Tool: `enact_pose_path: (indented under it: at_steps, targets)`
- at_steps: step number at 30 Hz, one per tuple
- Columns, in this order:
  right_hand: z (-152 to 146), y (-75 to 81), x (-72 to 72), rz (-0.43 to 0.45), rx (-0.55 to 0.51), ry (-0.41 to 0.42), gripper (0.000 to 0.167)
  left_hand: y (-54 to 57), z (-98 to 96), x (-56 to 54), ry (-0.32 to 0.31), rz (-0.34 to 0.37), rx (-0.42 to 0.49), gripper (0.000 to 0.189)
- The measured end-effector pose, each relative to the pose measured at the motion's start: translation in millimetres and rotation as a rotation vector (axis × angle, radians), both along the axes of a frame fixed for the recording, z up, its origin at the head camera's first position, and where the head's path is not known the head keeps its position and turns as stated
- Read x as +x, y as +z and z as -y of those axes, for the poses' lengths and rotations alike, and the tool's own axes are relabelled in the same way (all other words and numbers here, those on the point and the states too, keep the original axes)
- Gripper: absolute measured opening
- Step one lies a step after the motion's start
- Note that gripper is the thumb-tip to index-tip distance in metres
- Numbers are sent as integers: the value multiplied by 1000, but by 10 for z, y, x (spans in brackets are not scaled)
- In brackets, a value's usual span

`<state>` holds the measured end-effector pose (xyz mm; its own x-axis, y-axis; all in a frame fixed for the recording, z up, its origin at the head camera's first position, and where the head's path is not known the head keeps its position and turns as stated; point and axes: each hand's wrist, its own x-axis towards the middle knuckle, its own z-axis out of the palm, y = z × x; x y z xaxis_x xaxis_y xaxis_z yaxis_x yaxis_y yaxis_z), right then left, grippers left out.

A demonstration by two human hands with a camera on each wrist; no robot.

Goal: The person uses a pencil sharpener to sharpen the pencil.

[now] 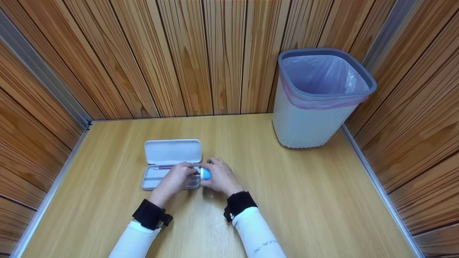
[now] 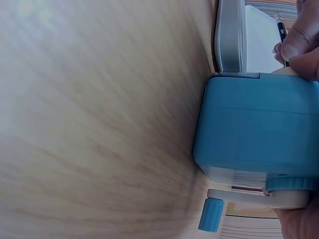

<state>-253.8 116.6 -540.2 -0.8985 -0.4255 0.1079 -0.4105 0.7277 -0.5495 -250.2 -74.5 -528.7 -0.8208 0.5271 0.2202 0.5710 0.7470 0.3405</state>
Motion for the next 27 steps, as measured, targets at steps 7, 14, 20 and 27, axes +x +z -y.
enact_pose_path:
  at_steps: [7, 14, 20, 27]
  targets:
    - [1, 5, 8, 8, 15, -7, 49, -11, 47, -24, -18, 20, 44, 19]
    - [18, -1, 9, 28, 19, -5, 50, 14, 100, -39, -20, 140, 113, 21]
    - [8, -1, 15, 12, 13, -2, 50, 41, 109, -41, -42, 96, 71, 20]
    - [-1, 5, 19, 28, 30, -17, 51, 64, 116, -58, -34, 165, 62, 20]
